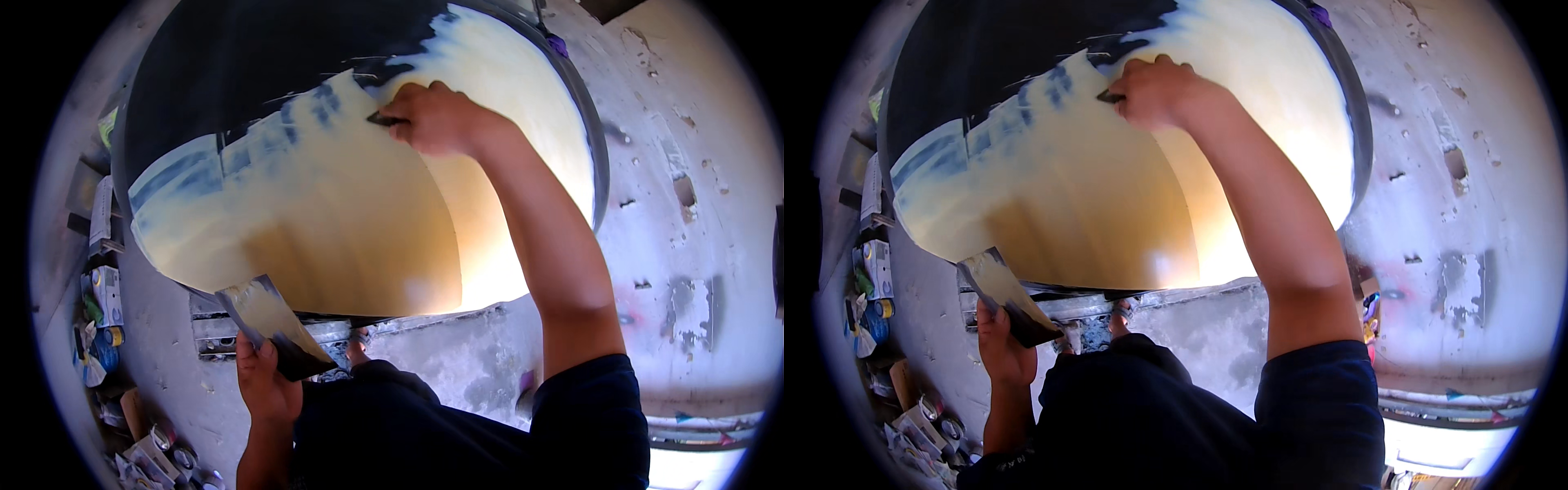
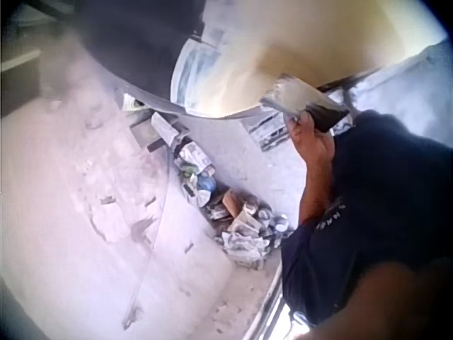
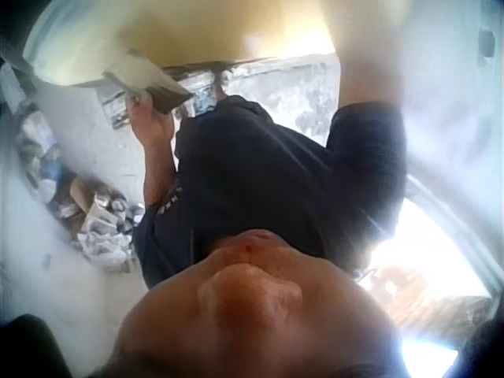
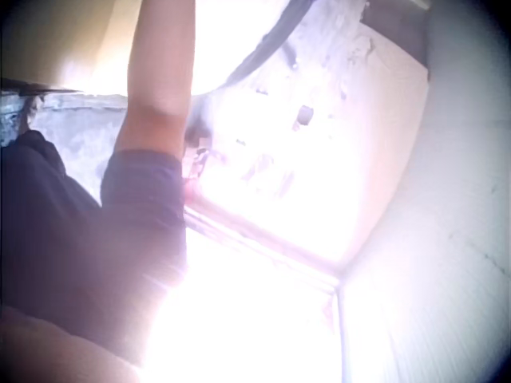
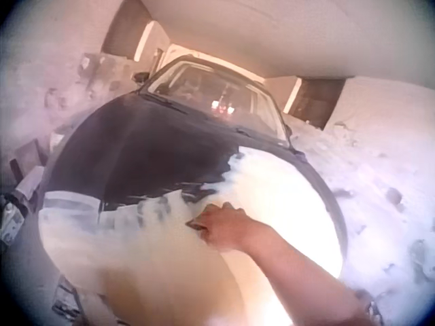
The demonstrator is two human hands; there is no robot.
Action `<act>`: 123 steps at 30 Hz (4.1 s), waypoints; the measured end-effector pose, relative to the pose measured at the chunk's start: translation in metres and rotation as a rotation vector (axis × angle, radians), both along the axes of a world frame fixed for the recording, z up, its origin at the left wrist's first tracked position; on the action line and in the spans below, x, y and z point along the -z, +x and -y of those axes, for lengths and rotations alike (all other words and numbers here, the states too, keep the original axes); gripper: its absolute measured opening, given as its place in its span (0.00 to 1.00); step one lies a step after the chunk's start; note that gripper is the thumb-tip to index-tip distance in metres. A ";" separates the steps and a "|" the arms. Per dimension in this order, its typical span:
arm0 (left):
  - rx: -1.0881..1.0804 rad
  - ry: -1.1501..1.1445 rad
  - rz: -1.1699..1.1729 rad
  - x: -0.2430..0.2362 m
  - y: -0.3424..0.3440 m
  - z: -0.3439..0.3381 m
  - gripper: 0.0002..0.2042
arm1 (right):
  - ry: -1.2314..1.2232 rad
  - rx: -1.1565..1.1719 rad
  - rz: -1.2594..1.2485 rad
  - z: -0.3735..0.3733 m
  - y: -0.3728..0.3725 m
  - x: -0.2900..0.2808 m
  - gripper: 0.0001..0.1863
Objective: The person applies a beige body filler to a car hood using a putty knife, spreading it evenly across the surface. The person repeatedly transfers filler from a larger scraper to the application knife and smooths the material over the hood.
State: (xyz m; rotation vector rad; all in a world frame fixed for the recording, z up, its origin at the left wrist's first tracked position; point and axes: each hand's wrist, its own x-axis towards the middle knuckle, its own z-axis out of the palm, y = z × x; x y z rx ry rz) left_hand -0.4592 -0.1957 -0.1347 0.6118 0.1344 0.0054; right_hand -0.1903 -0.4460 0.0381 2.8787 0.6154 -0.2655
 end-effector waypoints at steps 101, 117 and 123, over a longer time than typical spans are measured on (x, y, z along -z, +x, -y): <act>0.531 0.109 0.198 -0.022 0.012 -0.010 0.22 | 0.601 0.980 0.222 -0.031 -0.315 0.157 0.27; 0.549 0.133 0.086 -0.026 0.005 0.000 0.23 | 0.871 0.783 0.552 -0.027 -0.337 0.182 0.26; 0.833 0.155 0.054 -0.010 0.007 0.005 0.21 | 2.122 0.481 0.182 -0.020 -0.350 0.153 0.25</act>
